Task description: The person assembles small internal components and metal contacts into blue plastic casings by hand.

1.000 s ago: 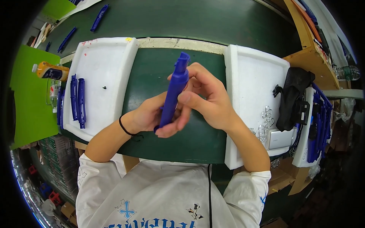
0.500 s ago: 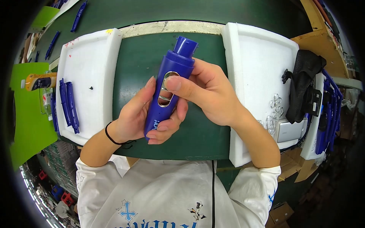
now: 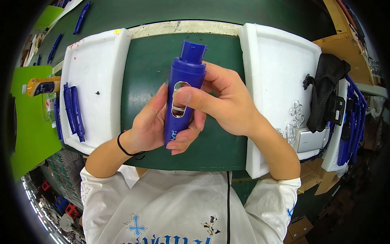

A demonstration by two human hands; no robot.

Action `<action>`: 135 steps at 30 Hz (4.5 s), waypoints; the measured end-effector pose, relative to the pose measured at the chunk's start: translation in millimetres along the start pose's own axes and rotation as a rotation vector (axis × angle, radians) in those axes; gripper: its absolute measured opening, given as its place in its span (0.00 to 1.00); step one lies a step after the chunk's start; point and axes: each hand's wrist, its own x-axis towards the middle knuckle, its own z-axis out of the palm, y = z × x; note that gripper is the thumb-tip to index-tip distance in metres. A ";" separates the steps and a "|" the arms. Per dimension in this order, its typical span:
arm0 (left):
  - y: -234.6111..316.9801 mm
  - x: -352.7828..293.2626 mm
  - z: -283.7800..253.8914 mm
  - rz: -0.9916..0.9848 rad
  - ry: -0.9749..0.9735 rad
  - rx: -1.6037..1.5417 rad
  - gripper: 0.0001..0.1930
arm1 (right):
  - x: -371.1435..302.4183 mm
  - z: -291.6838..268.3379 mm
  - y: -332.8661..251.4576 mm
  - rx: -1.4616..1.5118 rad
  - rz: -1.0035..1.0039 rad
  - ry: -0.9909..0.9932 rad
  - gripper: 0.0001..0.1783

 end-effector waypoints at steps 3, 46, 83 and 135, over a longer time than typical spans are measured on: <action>-2.7 0.3 -1.4 0.010 -0.008 0.001 0.41 | 0.9 2.8 2.6 -0.023 -0.074 0.032 0.09; 10.9 1.7 -4.8 -0.042 0.451 1.379 0.30 | 17.9 -25.8 16.8 -0.452 0.150 0.126 0.14; 16.3 -248.4 -35.2 0.107 1.418 1.895 0.29 | -118.9 -64.9 -82.0 -1.539 0.001 0.404 0.07; 29.7 -6.2 -21.8 0.160 0.405 0.412 0.20 | 18.6 -8.6 -11.2 -0.458 -0.241 0.170 0.09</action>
